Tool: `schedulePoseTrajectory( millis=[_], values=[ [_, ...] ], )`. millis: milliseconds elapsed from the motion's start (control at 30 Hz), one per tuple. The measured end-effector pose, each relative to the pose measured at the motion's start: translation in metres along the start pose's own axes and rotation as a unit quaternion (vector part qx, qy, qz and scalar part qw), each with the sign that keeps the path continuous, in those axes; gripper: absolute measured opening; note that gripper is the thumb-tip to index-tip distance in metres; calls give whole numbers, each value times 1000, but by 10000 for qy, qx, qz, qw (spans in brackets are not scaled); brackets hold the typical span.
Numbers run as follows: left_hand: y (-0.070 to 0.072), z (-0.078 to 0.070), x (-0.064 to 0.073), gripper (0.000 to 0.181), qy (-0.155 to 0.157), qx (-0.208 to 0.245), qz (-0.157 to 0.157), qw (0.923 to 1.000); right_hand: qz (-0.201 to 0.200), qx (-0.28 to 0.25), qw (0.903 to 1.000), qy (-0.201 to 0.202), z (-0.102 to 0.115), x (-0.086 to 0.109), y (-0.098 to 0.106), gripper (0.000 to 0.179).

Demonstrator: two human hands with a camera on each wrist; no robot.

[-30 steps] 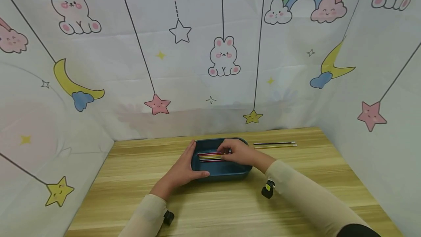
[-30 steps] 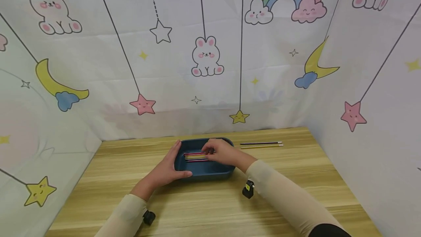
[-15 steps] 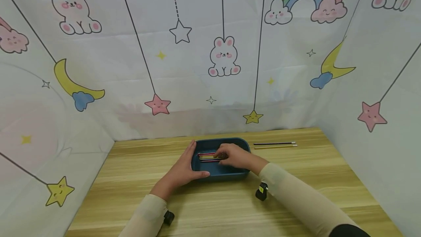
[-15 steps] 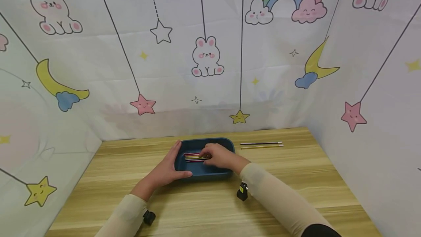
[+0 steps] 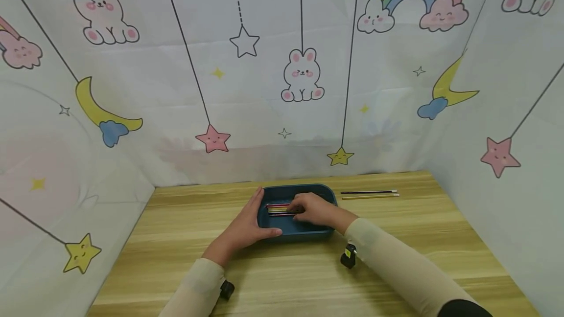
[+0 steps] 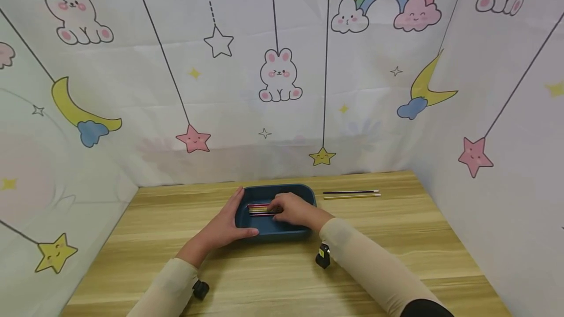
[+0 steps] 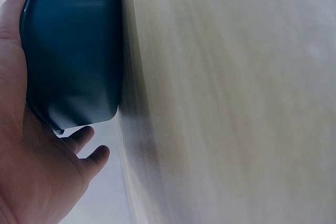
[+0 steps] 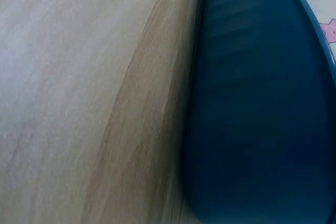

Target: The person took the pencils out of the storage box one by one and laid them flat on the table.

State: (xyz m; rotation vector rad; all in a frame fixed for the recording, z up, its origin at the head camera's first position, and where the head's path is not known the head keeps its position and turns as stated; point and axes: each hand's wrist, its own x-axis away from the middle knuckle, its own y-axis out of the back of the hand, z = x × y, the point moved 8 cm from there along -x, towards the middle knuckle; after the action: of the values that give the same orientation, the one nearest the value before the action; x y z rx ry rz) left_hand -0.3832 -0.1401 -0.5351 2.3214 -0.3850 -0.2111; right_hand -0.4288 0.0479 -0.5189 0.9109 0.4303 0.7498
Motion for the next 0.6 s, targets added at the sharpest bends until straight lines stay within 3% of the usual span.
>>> schedulePoseTrajectory(
  millis=[600],
  values=[
    [-1,-1,0,133,8,39,59,10000,83,273,9991,305,1,-4,-6,26]
  ],
)
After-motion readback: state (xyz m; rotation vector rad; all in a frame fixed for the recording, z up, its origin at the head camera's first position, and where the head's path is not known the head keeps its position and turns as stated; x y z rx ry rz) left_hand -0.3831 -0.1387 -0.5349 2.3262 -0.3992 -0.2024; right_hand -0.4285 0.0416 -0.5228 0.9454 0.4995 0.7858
